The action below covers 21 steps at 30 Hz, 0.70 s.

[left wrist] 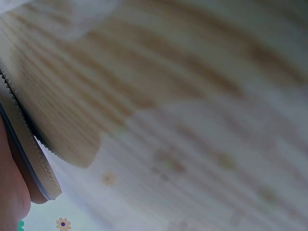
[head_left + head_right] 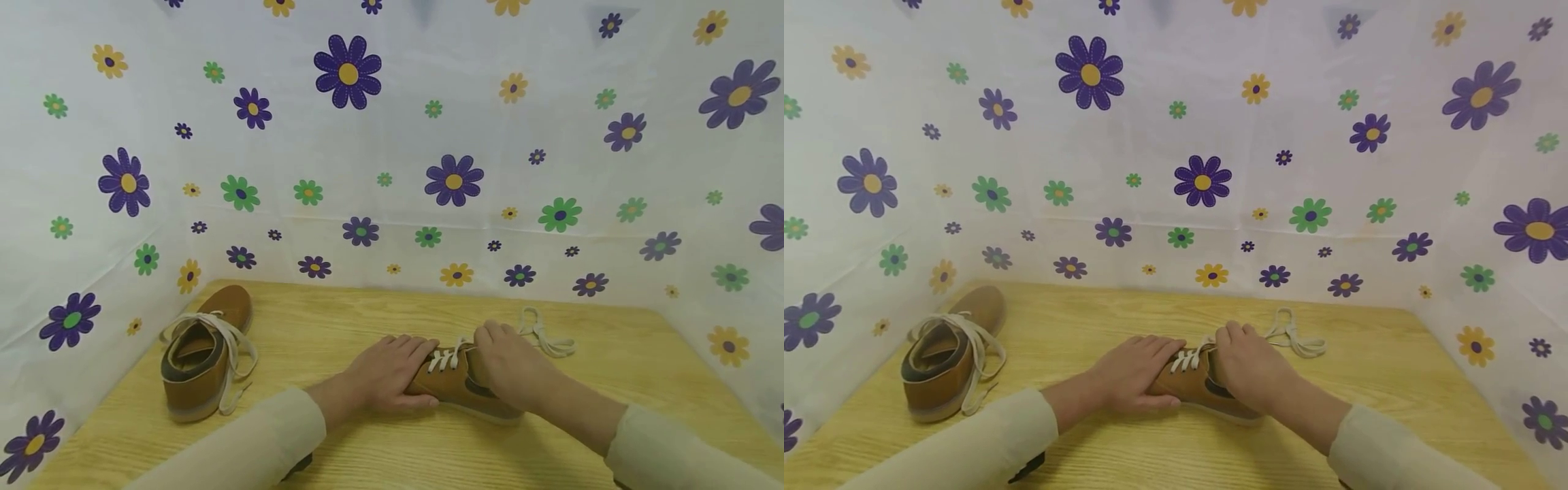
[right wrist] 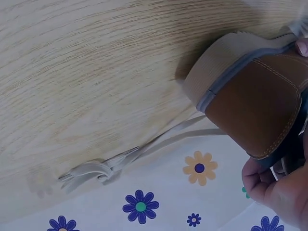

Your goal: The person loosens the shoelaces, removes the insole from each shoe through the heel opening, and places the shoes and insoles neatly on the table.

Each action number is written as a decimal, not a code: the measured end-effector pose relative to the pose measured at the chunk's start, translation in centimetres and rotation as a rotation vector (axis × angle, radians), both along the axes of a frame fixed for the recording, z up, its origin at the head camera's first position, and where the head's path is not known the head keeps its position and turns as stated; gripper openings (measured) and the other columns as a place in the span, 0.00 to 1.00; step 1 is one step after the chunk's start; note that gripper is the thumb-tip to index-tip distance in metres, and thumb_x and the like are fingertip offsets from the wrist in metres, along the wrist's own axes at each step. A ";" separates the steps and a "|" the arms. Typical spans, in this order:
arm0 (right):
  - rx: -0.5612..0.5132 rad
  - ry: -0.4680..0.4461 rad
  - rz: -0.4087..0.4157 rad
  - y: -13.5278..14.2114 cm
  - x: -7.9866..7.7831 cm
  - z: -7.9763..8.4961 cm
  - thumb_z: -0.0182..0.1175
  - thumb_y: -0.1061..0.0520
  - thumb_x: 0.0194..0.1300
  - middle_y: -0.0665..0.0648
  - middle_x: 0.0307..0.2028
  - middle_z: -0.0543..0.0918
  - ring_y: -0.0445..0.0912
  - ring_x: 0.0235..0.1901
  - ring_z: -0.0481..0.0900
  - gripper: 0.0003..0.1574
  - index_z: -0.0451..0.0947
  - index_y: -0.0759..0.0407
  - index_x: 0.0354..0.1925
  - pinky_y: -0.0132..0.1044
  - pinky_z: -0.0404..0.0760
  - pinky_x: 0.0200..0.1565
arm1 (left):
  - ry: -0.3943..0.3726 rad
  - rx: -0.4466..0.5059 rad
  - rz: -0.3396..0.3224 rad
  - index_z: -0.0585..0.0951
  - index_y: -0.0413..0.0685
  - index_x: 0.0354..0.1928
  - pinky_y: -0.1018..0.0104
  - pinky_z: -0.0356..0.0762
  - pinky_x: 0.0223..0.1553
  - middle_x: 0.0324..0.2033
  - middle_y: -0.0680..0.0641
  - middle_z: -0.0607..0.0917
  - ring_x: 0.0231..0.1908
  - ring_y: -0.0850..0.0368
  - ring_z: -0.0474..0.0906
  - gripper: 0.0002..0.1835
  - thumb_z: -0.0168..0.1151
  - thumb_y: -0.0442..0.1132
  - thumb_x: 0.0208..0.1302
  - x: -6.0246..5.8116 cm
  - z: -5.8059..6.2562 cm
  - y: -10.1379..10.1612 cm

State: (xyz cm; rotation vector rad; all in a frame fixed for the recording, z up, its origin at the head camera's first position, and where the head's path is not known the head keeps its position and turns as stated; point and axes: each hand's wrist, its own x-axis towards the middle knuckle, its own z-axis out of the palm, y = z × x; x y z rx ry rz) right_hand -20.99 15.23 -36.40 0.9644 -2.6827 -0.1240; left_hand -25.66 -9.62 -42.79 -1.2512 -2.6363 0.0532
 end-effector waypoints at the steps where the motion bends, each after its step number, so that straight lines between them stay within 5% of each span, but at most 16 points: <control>1: -0.022 -0.021 -0.009 0.0 0.0 0.1 0.55 0.72 0.60 0.53 0.30 0.65 0.44 0.28 0.61 0.09 0.68 0.64 0.38 0.36 0.70 0.32 | 0.000 0.000 -0.001 0.57 0.48 0.77 0.54 0.73 0.62 0.68 0.48 0.72 0.65 0.53 0.72 0.52 0.37 0.79 0.64 0.0 0.0 0.0; 6: -0.131 -0.119 -0.041 0.4 -0.1 0.8 0.56 0.75 0.59 0.53 0.31 0.68 0.43 0.29 0.66 0.11 0.70 0.64 0.38 0.34 0.74 0.31 | 0.000 0.001 -0.007 0.58 0.48 0.76 0.54 0.73 0.63 0.67 0.48 0.73 0.65 0.53 0.72 0.51 0.38 0.78 0.65 0.1 0.1 0.0; 13: -0.208 -0.169 -0.035 2.0 -0.6 1.5 0.50 0.66 0.72 0.51 0.33 0.71 0.42 0.33 0.67 0.05 0.73 0.61 0.38 0.34 0.74 0.35 | -0.059 0.003 0.019 0.57 0.49 0.77 0.52 0.70 0.65 0.70 0.48 0.70 0.67 0.52 0.69 0.51 0.38 0.79 0.65 0.2 0.3 -0.2; 17: -0.113 -0.086 -0.012 2.2 -0.4 1.6 0.55 0.67 0.67 0.51 0.34 0.74 0.43 0.35 0.71 0.05 0.76 0.59 0.36 0.36 0.78 0.38 | -0.079 0.016 0.013 0.56 0.50 0.77 0.51 0.69 0.66 0.70 0.49 0.69 0.68 0.52 0.68 0.51 0.37 0.79 0.64 0.2 0.4 -0.2; 21: 0.097 0.097 0.033 1.7 -0.2 1.7 0.61 0.61 0.63 0.51 0.32 0.77 0.46 0.34 0.75 0.02 0.77 0.58 0.35 0.39 0.77 0.39 | -0.065 0.024 0.009 0.57 0.50 0.77 0.52 0.70 0.65 0.69 0.49 0.70 0.67 0.52 0.69 0.51 0.37 0.79 0.64 0.2 0.3 0.0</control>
